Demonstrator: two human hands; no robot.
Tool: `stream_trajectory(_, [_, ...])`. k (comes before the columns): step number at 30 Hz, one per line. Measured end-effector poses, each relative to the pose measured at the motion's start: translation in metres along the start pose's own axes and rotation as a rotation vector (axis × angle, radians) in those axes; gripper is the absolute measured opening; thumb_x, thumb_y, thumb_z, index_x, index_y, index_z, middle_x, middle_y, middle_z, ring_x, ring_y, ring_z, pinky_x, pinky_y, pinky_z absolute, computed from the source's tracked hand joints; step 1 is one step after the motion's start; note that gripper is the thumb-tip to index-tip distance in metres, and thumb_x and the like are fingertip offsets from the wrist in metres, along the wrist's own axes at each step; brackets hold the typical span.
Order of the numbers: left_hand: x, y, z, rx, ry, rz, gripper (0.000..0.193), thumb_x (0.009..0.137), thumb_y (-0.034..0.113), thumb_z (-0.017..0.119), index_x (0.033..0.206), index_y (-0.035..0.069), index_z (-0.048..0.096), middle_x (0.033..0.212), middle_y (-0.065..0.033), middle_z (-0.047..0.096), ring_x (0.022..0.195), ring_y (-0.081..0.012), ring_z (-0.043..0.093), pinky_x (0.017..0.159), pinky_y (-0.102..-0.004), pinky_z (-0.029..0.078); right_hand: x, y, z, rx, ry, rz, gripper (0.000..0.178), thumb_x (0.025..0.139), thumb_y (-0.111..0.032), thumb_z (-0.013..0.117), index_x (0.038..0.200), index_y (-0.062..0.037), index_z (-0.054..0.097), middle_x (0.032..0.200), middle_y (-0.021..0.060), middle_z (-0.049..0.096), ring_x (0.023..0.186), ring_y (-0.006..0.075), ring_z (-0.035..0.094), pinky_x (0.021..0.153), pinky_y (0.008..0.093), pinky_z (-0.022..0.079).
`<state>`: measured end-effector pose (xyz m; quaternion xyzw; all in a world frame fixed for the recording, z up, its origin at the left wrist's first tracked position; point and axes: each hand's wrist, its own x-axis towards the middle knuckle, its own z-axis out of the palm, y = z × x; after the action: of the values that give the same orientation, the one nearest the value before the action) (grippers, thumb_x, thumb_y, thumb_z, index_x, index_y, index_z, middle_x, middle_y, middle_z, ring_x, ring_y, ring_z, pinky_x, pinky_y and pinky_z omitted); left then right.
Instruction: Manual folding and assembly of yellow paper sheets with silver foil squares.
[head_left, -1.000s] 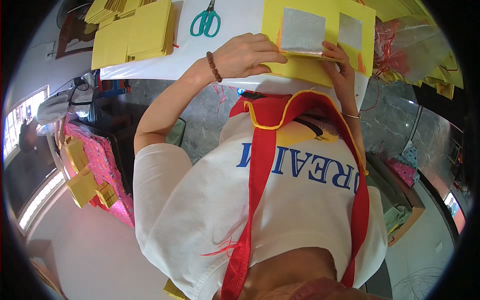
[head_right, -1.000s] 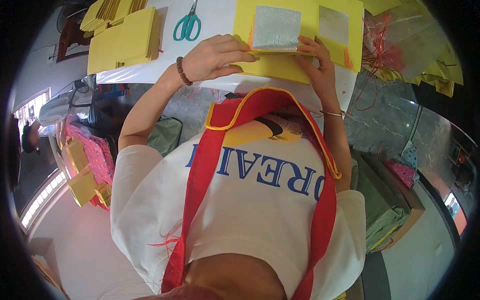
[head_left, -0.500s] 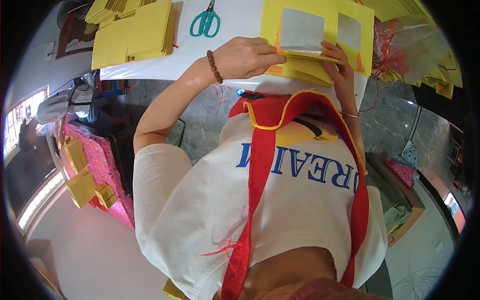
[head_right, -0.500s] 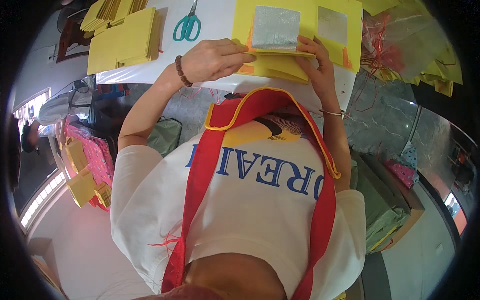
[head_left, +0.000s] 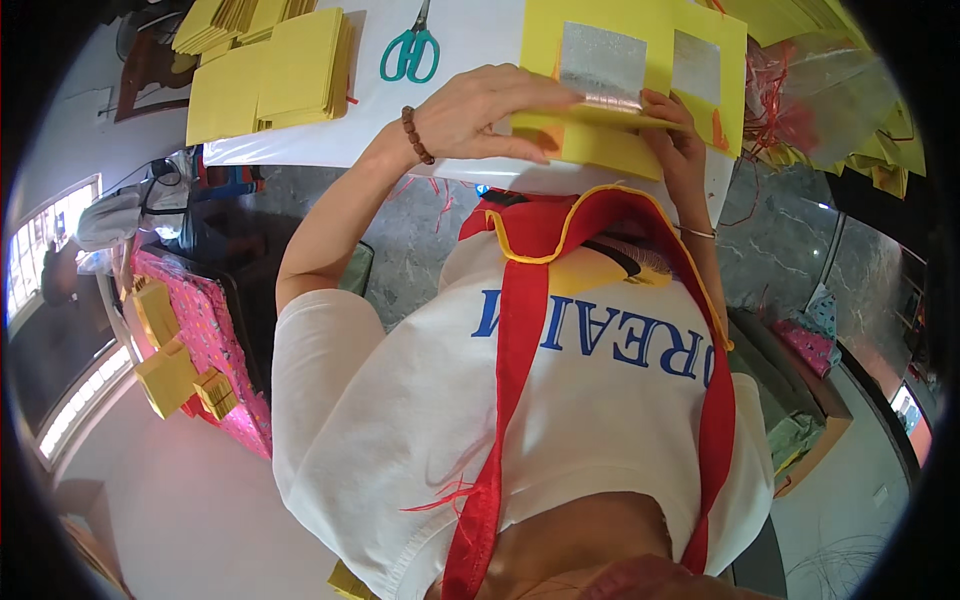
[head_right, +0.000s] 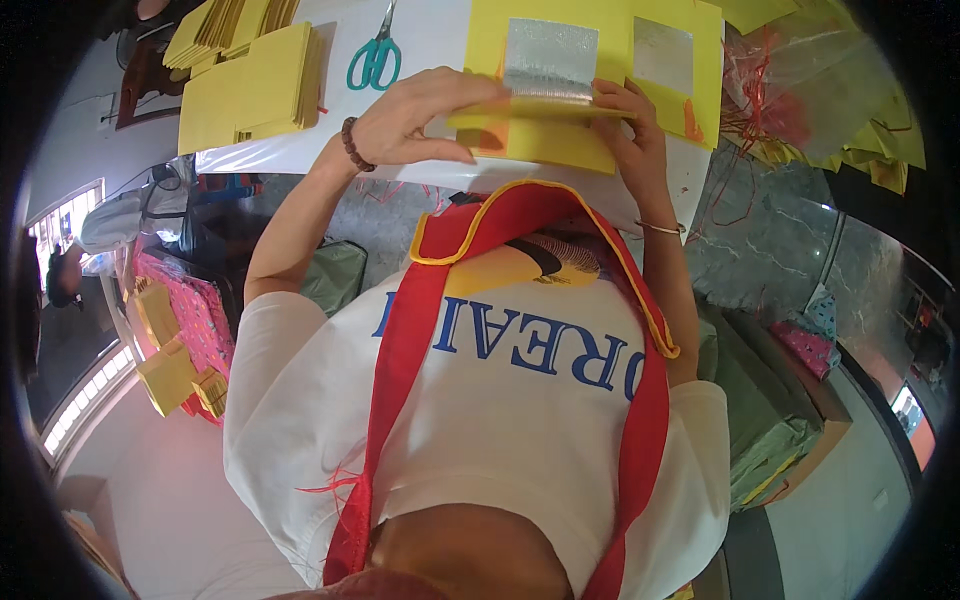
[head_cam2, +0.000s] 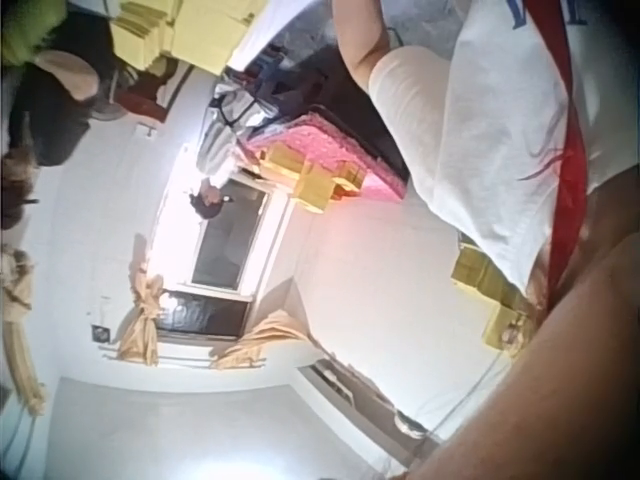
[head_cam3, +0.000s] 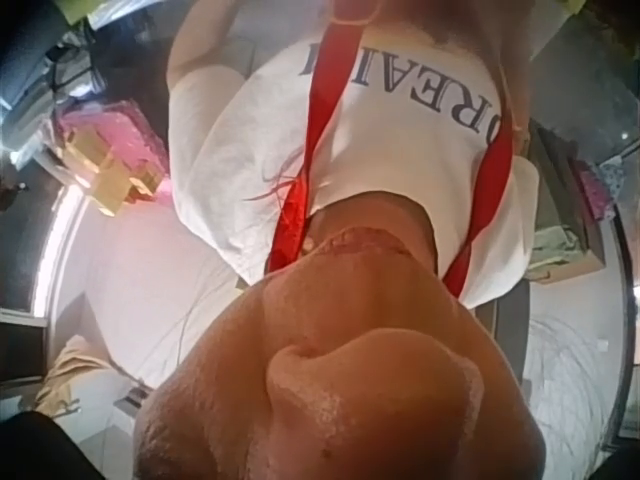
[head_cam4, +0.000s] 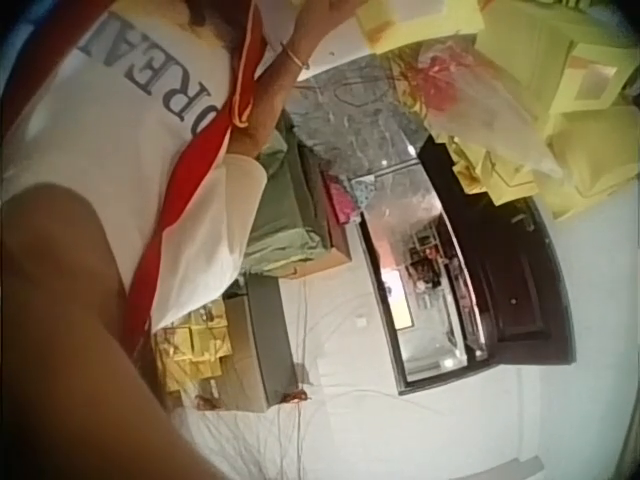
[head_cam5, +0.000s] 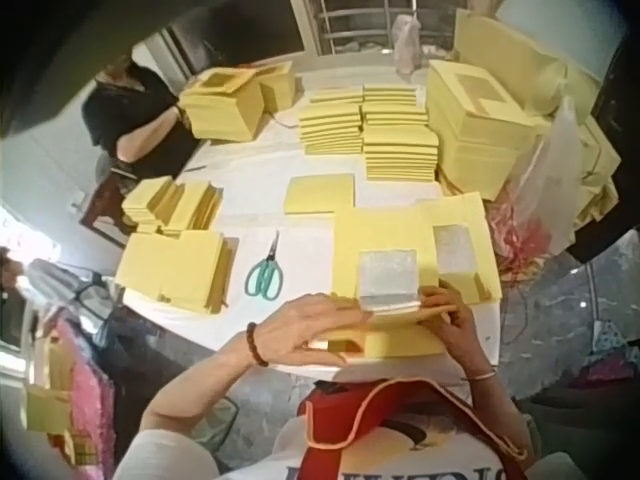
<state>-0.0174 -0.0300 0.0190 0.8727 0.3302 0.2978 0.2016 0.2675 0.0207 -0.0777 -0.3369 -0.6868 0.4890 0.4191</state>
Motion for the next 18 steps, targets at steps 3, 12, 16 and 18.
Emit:
stream_trajectory(3, [-0.002,-0.001,0.009,0.052,0.075,-0.093,0.035,0.082,0.026,0.064,0.111,0.006,0.06,0.1,-0.0105,0.063,0.092,-0.0285,0.057,0.08,-0.0353,0.045,0.0,0.006,0.001,0.037,0.028,0.005,0.023,0.08,-0.005,0.062,0.103,-0.0085,0.06,0.119,0.0067,0.058,0.119,0.022,0.046,0.108,0.0392,0.026])
stream_trajectory(12, [-0.015,-0.022,0.032,0.031,0.131,-0.182,0.025,0.087,0.023,0.057,0.105,0.006,0.062,0.089,-0.0086,0.063,0.085,-0.0263,0.056,0.076,-0.0359,0.046,0.002,0.006,-0.001,0.041,0.021,0.022,0.024,0.083,-0.004,0.058,0.106,-0.007,0.061,0.119,0.0066,0.058,0.121,0.0214,0.043,0.106,0.0363,0.027])
stream_trajectory(16, [-0.01,-0.01,0.026,-0.091,0.133,-0.323,0.033,0.083,0.022,0.064,0.112,0.008,0.059,0.098,-0.0086,0.062,0.091,-0.027,0.054,0.08,-0.0363,0.045,0.001,0.004,0.0,0.074,0.054,0.113,0.027,0.085,-0.008,0.057,0.112,-0.0068,0.06,0.119,0.0059,0.057,0.125,0.0237,0.039,0.104,0.0356,0.029])
stream_trajectory(18, [-0.012,-0.015,0.028,-0.014,0.171,-0.296,0.04,0.077,0.018,0.067,0.115,0.01,0.057,0.103,-0.0087,0.06,0.095,-0.028,0.052,0.082,-0.0372,0.043,0.002,0.001,0.004,0.072,0.058,0.106,0.025,0.084,-0.008,0.057,0.109,-0.0064,0.061,0.12,0.0057,0.056,0.124,0.0241,0.039,0.104,0.0357,0.029])
